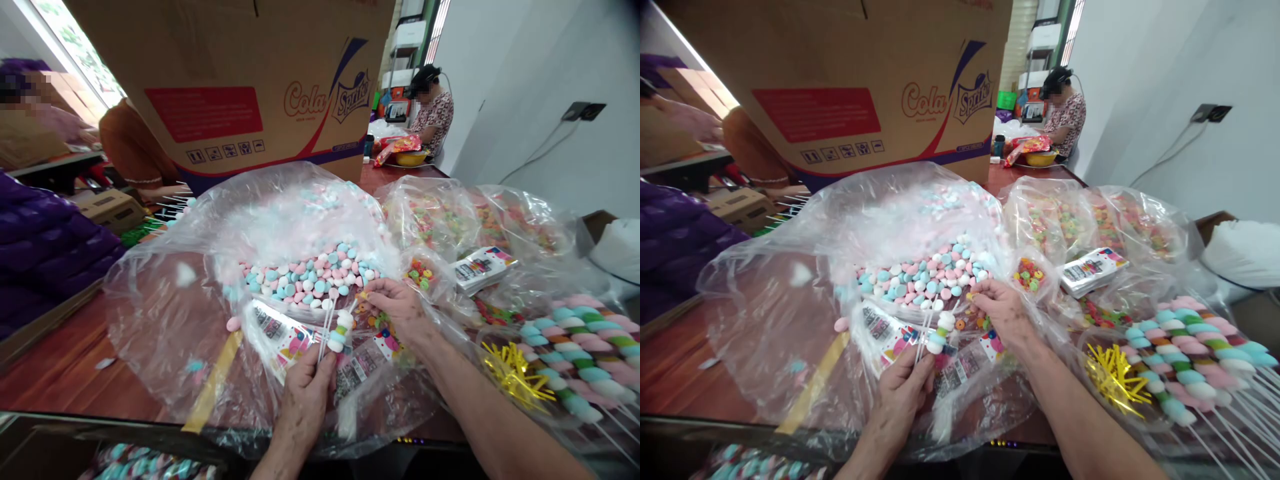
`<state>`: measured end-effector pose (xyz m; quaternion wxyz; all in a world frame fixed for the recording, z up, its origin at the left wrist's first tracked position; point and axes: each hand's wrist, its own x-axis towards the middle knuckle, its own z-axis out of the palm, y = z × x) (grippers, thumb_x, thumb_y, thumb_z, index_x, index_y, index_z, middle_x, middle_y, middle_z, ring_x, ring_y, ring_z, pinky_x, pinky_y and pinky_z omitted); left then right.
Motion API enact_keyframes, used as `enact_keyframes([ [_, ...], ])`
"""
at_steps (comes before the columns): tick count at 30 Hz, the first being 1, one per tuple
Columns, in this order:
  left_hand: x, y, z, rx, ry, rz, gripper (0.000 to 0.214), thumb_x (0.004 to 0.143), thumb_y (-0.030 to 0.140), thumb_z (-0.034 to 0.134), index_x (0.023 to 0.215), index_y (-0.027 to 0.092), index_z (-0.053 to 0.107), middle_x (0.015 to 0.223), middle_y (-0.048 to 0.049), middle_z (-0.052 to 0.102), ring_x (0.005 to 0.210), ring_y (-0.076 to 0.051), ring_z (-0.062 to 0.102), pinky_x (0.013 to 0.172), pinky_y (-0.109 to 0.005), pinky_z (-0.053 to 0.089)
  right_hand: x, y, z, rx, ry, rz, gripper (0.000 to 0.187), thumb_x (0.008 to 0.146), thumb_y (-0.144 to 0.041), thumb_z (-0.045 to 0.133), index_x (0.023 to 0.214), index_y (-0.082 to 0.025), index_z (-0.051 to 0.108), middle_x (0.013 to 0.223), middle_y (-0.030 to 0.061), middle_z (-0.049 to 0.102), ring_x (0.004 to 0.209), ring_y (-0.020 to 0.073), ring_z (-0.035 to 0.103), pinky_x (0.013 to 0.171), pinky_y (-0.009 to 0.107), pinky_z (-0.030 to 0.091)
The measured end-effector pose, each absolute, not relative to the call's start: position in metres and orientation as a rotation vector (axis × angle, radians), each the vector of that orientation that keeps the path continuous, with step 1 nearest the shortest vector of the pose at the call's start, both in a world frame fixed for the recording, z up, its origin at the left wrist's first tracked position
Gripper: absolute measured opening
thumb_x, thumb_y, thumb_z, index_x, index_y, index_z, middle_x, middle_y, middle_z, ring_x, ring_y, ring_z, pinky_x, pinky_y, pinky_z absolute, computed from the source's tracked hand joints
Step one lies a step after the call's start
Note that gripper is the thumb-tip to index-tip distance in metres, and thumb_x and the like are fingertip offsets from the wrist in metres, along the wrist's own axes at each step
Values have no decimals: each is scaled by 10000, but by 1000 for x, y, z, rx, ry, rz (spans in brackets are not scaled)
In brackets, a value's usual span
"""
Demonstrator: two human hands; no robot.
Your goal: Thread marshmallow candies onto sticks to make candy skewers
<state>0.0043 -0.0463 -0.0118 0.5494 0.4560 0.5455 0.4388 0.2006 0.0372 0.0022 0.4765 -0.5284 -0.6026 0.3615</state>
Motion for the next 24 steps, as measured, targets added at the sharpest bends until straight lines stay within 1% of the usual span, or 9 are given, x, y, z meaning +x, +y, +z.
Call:
enact_keyframes([
  [4, 4, -46, -11, 1230, 1354, 1037, 356, 867, 434, 598, 602, 200, 557, 474, 57, 431, 431, -103, 352, 446, -220, 252, 198, 36, 7, -1167, -1238, 1093, 234, 829, -396, 628, 853, -163, 630, 692, 22, 680, 565, 128, 610, 511, 231, 482],
  [8, 4, -46, -10, 1279, 1400, 1017, 342, 878, 392, 585, 594, 204, 554, 484, 47, 456, 458, -120, 377, 474, -234, 265, 194, 33, 15, -1025, -937, 1349, 216, 707, -342, 770, 790, -167, 674, 649, 3, 687, 553, 104, 600, 515, 201, 475],
  [11, 5, -46, -10, 1301, 1405, 1005, 330, 883, 378, 571, 601, 206, 560, 490, 45, 465, 474, -127, 388, 491, -240, 273, 191, 31, 20, -1013, -892, 1382, 221, 660, -311, 803, 780, -165, 689, 614, -8, 679, 546, 98, 593, 514, 193, 472],
  [16, 4, -46, -6, 1346, 1427, 973, 336, 885, 388, 539, 603, 207, 540, 514, 41, 469, 513, -139, 418, 519, -240, 296, 190, 29, 18, -1024, -968, 1348, 215, 675, -316, 786, 806, -172, 694, 610, -14, 673, 547, 105, 587, 525, 210, 486],
  [20, 5, -45, -4, 1329, 1405, 964, 346, 884, 405, 536, 602, 206, 525, 502, 51, 447, 497, -131, 393, 513, -241, 286, 190, 28, 13, -1030, -1079, 1274, 161, 733, -308, 738, 838, -190, 708, 663, -17, 675, 579, 114, 582, 548, 231, 491],
  [22, 5, -45, -5, 1298, 1398, 973, 354, 883, 417, 547, 601, 205, 523, 495, 56, 432, 481, -124, 371, 497, -240, 266, 192, 28, 11, -1041, -1167, 1224, 138, 769, -305, 704, 862, -204, 719, 717, -13, 688, 618, 123, 592, 584, 245, 496],
  [24, 5, -45, -7, 1262, 1397, 985, 359, 884, 425, 553, 602, 204, 526, 491, 59, 425, 469, -121, 362, 483, -239, 252, 194, 27, 10, -1079, -1304, 1130, 139, 806, -291, 665, 901, -217, 735, 809, -2, 715, 705, 141, 625, 665, 268, 506],
])
